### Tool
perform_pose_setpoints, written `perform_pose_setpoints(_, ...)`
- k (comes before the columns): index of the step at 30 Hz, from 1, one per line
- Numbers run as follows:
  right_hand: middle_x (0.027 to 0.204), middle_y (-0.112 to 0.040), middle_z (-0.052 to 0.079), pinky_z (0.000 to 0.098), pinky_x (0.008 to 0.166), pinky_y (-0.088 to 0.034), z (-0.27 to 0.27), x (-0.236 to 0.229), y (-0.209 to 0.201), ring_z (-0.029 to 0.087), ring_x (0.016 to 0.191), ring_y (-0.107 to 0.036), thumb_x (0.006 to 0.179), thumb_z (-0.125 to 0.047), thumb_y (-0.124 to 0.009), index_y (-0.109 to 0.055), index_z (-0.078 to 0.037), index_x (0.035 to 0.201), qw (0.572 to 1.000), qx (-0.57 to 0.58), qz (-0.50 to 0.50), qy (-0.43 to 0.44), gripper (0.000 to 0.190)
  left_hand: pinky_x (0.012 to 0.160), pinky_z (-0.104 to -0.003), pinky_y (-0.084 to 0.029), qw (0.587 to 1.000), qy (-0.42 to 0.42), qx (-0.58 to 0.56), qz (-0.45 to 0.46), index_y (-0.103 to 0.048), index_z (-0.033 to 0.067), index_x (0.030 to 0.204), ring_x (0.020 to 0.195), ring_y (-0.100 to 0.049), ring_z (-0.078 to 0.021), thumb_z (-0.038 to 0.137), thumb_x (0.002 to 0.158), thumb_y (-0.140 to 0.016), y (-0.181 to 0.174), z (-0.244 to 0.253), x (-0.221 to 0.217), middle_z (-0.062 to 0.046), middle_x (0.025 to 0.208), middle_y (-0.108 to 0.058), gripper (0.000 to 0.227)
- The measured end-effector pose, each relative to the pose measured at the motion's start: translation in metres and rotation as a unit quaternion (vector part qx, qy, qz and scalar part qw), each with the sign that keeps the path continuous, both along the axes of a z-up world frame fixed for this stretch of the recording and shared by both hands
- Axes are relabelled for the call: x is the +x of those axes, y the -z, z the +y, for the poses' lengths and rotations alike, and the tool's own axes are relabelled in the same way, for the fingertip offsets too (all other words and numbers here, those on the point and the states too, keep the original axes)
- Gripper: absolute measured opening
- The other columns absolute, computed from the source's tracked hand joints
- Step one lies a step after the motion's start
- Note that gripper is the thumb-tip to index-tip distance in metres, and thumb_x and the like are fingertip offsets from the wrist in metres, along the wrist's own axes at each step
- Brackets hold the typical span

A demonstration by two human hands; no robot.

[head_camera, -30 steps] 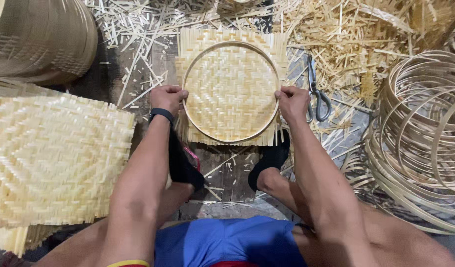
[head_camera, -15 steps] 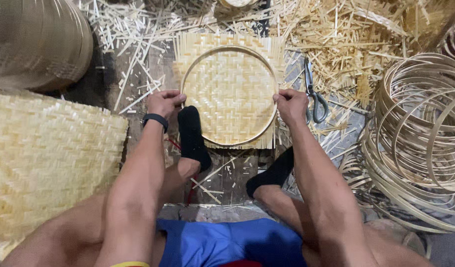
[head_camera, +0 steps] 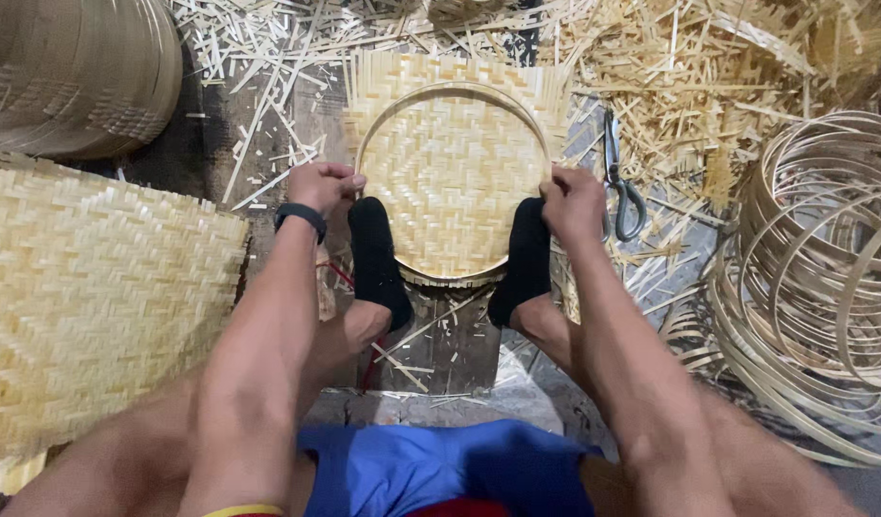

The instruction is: The person sits on the floor and repeatedly trims the edges of woven bamboo basket bases. They place a woven mat on a wooden block, fit a circular frame over it, and use shears to cut the excess material flush with the frame. The person then flips the base and stacks it with others.

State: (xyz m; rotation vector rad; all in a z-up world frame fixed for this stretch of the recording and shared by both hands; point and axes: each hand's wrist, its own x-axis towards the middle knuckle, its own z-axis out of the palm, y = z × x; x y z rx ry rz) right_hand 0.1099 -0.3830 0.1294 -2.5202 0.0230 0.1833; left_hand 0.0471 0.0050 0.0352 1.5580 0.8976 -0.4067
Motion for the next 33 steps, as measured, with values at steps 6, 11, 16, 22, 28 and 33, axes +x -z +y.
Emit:
perform_pose_setpoints(6, 0.163, -0.012, 0.027, 0.0673, 0.119, -0.003, 0.112, -0.093, 0.010, 0.043, 0.152, -0.007, 0.086, -0.068, -0.057, -0.024, 0.001, 0.154, 0.885, -0.172, -0.069, -0.427, 0.103, 0.116, -0.051, -0.027, 0.908, 0.166, 0.306, -0.234, -0.070, 0.0113, 0.126, 0.137, -0.041, -0.0361, 0.028, 0.084, -0.083, -0.072, -0.042, 0.075, -0.021, 0.144, -0.055, 0.046)
perform_pose_setpoints(11, 0.167, -0.020, 0.028, 0.0688, 0.124, -0.008, 0.117, -0.123, 0.039, 0.044, 0.157, -0.013, 0.089, -0.057, -0.069, -0.030, -0.006, 0.163, 0.898, -0.186, -0.158, -0.367, 0.097, 0.117, -0.050, -0.027, 0.823, 0.339, 0.240, -0.387, -0.072, 0.0150, 0.131, 0.143, -0.035, -0.0401, 0.040, 0.103, -0.071, -0.056, -0.084, 0.138, -0.015, 0.150, -0.054, 0.038)
perform_pose_setpoints(16, 0.166, -0.029, 0.024, 0.0656, 0.126, -0.012, 0.116, -0.125, 0.051, 0.041, 0.156, -0.023, 0.082, -0.049, -0.077, -0.039, -0.013, 0.162, 0.910, -0.174, -0.172, -0.335, 0.095, 0.107, -0.035, -0.050, 0.909, 0.248, 0.173, -0.288, -0.078, 0.0267, 0.114, 0.126, -0.062, -0.0230, 0.049, 0.096, -0.068, -0.051, -0.091, 0.147, -0.001, 0.134, -0.069, 0.031)
perform_pose_setpoints(22, 0.161, -0.033, 0.023, 0.0655, 0.123, -0.013, 0.129, -0.136, 0.048, 0.041, 0.153, -0.024, 0.073, -0.035, -0.077, -0.043, -0.013, 0.156, 0.935, -0.157, -0.138, -0.287, 0.093, 0.098, -0.038, -0.052, 0.894, 0.265, 0.201, -0.300, -0.078, 0.0291, 0.118, 0.116, -0.066, -0.0234, 0.043, 0.095, -0.071, -0.059, -0.089, 0.149, -0.001, 0.136, -0.065, 0.028)
perform_pose_setpoints(28, 0.148, -0.050, 0.016, 0.0588, 0.121, -0.024, 0.126, -0.118, 0.022, 0.035, 0.144, -0.037, 0.078, -0.034, -0.078, -0.054, -0.019, 0.144, 0.948, -0.112, -0.084, -0.287, 0.072, 0.097, -0.040, -0.051, 0.863, 0.308, 0.246, -0.316, -0.078, 0.0323, 0.121, 0.117, -0.062, -0.0243, 0.045, 0.095, -0.068, -0.054, -0.089, 0.153, 0.000, 0.147, -0.054, 0.030)
perform_pose_setpoints(33, 0.132, -0.060, 0.019, 0.0542, 0.110, -0.038, 0.101, 0.019, -0.012, 0.040, 0.132, -0.050, 0.080, -0.028, -0.076, -0.056, -0.006, 0.140, 0.952, -0.106, -0.195, -0.211, 0.067, 0.088, -0.045, -0.051, 0.788, 0.377, 0.337, -0.352, -0.077, 0.0257, 0.120, 0.123, -0.054, -0.0345, 0.047, 0.106, -0.051, -0.046, -0.087, 0.159, -0.007, 0.142, -0.053, 0.036)
